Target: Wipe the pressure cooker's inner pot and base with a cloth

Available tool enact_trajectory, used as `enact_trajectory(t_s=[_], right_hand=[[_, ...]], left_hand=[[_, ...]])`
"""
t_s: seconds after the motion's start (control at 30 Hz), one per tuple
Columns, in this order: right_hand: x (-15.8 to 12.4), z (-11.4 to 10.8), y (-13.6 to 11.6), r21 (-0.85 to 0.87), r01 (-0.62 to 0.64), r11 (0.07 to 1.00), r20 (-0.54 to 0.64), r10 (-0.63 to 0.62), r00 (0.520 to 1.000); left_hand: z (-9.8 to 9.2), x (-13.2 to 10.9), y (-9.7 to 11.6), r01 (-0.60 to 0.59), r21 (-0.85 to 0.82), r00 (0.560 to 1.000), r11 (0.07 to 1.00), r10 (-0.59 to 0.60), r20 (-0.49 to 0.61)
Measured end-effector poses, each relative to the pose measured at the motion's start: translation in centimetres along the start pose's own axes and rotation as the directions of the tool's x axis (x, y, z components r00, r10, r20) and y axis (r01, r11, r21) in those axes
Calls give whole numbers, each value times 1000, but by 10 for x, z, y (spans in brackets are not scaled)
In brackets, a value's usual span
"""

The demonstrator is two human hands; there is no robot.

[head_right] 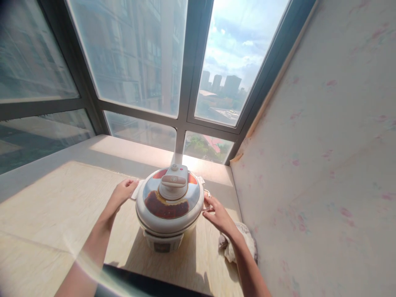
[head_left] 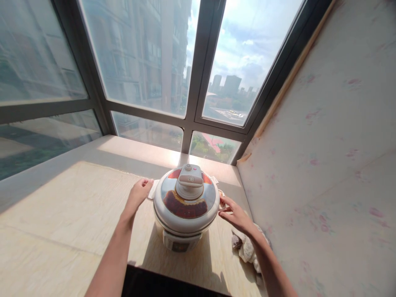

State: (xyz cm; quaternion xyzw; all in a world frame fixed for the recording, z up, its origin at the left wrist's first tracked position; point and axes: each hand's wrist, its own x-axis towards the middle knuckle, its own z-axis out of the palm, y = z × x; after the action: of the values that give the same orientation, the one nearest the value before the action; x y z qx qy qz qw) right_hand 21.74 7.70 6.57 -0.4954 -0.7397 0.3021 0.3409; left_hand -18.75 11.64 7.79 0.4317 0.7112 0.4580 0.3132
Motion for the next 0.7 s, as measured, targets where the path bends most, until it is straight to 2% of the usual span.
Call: enact_trajectory(t_s=[0.07, 0.17, 0.27, 0.3, 0.4, 0.53, 0.7], right_hand=[[4, -16, -8, 43, -53, 998, 29, 52, 998], [16, -30, -35, 19, -76, 997, -56, 77, 995], [35, -26, -77, -116, 53, 992, -185, -74, 980], [43, -22, -92, -154, 114, 981, -179, -141, 974], [68, -3, -131, -209, 287, 935, -36, -301, 953], [99, 24, -160, -329, 388, 861, 163, -352, 922], [121, 43, -166, -365, 596, 716, 429, -439, 790]], left_hand=[[2, 6, 7, -24, 117, 999, 993, 26, -21], [11, 11, 18, -28, 253, 999, 967, 37, -30], [19, 11, 21, -25, 308, 999, 951, 33, -19], [20, 10, 21, -22, 327, 1000, 945, 28, -13], [20, 3, 18, -22, 368, 1000, 930, 20, 11], [16, -7, 18, -43, 389, 999, 920, 30, 39], [16, -11, 20, -71, 371, 997, 926, 69, 21]])
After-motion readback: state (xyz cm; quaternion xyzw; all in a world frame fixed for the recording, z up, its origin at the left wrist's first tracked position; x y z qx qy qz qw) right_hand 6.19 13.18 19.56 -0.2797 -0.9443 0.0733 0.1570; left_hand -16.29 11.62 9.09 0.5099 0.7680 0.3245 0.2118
